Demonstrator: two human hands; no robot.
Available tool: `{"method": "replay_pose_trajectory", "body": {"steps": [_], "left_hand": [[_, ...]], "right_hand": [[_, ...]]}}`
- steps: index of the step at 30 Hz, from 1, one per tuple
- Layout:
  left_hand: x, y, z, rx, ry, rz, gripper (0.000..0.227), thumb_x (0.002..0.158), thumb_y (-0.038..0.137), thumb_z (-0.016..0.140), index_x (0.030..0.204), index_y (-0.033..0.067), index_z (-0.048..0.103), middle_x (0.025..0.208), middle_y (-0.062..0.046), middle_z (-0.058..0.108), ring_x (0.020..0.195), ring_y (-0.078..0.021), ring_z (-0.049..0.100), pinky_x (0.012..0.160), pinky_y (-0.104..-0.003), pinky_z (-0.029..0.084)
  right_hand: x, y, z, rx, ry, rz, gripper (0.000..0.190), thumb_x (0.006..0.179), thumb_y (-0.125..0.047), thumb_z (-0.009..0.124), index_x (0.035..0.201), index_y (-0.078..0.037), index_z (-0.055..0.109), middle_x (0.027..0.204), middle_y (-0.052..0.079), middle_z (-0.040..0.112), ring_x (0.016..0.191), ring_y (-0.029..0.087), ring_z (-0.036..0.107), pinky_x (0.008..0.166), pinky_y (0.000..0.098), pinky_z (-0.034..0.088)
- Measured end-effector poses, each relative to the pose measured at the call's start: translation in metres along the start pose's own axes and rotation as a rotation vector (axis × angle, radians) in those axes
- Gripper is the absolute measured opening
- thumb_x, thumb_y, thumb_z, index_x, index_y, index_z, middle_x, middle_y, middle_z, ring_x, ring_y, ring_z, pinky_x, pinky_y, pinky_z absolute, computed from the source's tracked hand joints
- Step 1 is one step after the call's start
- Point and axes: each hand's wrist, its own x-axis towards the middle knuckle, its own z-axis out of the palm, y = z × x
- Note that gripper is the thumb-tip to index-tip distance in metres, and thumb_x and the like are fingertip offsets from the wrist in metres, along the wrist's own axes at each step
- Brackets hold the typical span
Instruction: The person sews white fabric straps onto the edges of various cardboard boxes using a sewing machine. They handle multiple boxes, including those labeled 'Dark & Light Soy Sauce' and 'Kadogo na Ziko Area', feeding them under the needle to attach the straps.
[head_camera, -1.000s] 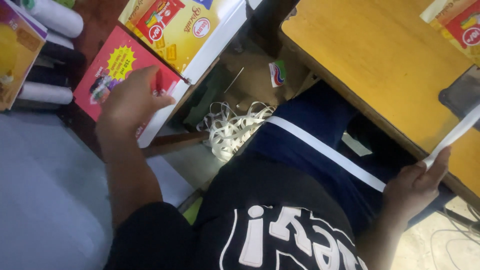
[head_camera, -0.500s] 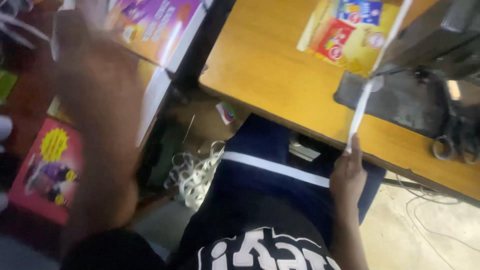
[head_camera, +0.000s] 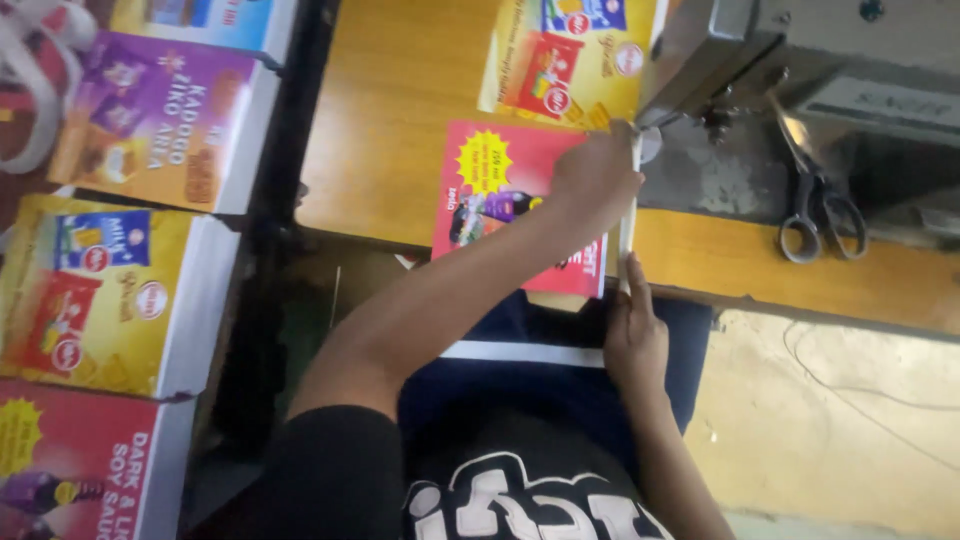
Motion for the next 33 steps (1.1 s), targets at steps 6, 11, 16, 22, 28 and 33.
{"method": "replay_pose_trajectory", "body": {"steps": [6,11,16,22,28,33], "left_hand": [[-0.117,-0.026,-0.066,0.276,0.087,0.449,0.111,0.067,0.07,0.093,0.148,0.0067,0.053,0.13,-0.022,0.061,0.111,-0.0408,0.069,0.082,-0.054,0.058],[-0.173,-0.032,-0.081,0.328,-0.175,0.493,0.105,0.072,0.042,0.097,0.158,0.0047,0.051,0.169,-0.025,0.036,0.158,-0.0472,0.027,0.128,-0.062,0.024],[-0.18,-0.056,-0.049,0.191,0.12,0.675,0.067,0.086,0.031,0.085,0.146,0.009,0.064,0.16,-0.021,0.05,0.152,-0.0446,0.043,0.124,-0.06,0.034],[-0.196,-0.06,-0.044,0.027,0.184,0.709,0.054,0.098,0.031,0.067,0.148,0.0124,0.064,0.157,-0.019,0.056,0.15,-0.044,0.049,0.125,-0.062,0.031],[-0.198,-0.054,-0.04,0.055,0.159,0.711,0.06,0.093,0.031,0.074,0.149,0.0126,0.063,0.163,-0.019,0.051,0.155,-0.0427,0.043,0.126,-0.064,0.028],[-0.177,-0.055,-0.043,0.048,0.047,0.716,0.07,0.092,0.052,0.077,0.146,0.0093,0.063,0.157,-0.021,0.053,0.152,-0.0435,0.042,0.124,-0.065,0.027]], "right_hand": [[0.001,0.001,-0.001,0.161,-0.009,-0.008,0.056,0.11,-0.031,0.044,0.165,-0.043,0.045,0.09,0.026,0.078,0.093,0.054,0.072,0.085,0.0645,0.053],[-0.004,-0.003,0.008,0.596,0.001,-0.046,0.05,0.116,-0.027,0.042,0.165,-0.02,0.049,0.061,0.004,0.06,0.058,0.019,0.062,0.057,0.033,0.05],[-0.005,-0.008,0.005,0.69,0.011,-0.049,0.054,0.118,-0.04,0.038,0.165,-0.015,0.049,0.059,0.003,0.055,0.055,0.016,0.06,0.051,0.0272,0.046],[-0.007,-0.018,-0.009,0.685,-0.002,-0.031,0.06,0.117,-0.048,0.031,0.163,-0.015,0.052,0.059,0.007,0.058,0.052,0.018,0.061,0.047,0.0287,0.049],[-0.007,-0.012,-0.001,0.737,-0.005,0.02,0.062,0.116,-0.05,0.032,0.162,-0.016,0.052,0.069,0.01,0.061,0.057,0.017,0.063,0.046,0.027,0.053],[-0.007,-0.018,-0.001,0.738,0.012,0.037,0.058,0.112,-0.044,0.049,0.163,-0.016,0.051,0.077,0.006,0.067,0.061,0.01,0.067,0.051,0.0196,0.06]]}}
